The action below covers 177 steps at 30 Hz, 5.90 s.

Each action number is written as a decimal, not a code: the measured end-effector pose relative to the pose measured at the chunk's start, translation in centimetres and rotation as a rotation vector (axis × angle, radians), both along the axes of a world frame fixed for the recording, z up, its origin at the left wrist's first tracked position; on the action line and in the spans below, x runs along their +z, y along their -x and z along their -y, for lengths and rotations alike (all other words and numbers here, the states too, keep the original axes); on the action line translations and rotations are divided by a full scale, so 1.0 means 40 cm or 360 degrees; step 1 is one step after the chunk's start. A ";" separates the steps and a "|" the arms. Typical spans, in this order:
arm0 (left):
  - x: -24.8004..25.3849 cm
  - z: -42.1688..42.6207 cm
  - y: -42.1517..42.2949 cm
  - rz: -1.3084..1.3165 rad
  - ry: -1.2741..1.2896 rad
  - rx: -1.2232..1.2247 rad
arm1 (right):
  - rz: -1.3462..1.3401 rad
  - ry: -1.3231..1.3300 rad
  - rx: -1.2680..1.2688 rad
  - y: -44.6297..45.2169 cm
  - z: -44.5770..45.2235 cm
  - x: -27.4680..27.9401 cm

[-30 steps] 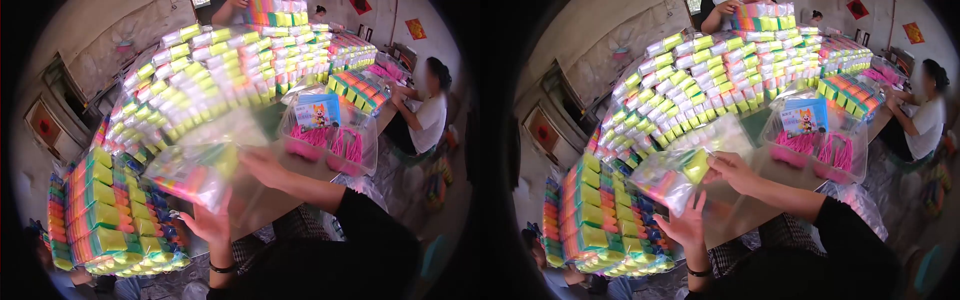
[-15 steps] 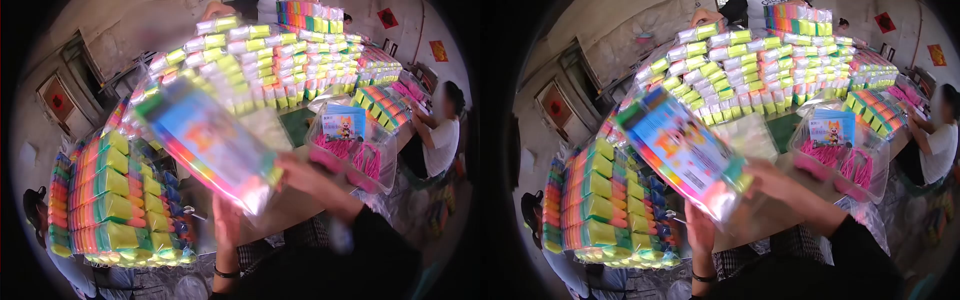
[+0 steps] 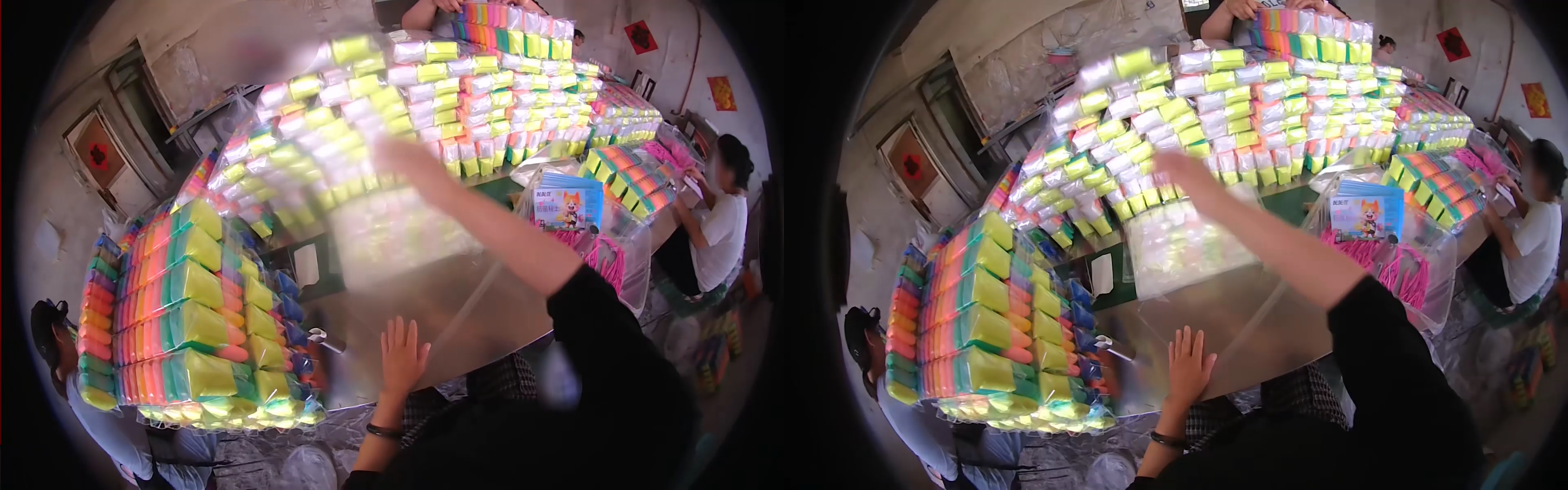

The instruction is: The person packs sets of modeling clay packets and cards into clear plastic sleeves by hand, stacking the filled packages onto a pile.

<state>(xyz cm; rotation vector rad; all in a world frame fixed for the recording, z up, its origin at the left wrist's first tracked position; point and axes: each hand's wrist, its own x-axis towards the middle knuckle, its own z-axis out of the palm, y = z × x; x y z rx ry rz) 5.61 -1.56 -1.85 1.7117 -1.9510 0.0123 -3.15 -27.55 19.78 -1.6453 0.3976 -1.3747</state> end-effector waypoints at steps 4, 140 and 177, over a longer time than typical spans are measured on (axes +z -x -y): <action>-0.016 0.008 -0.021 0.0099 -0.0377 -0.0079 | -0.1447 0.0334 -0.0118 0.173 -0.308 -0.427; -0.026 -0.056 -0.007 0.0297 0.0153 0.0039 | -0.1734 -0.2822 -0.2444 1.087 -1.198 -1.079; 0.039 -0.037 0.016 -0.0188 0.0074 0.0149 | -0.0664 -0.1521 0.0345 0.714 -0.870 -0.376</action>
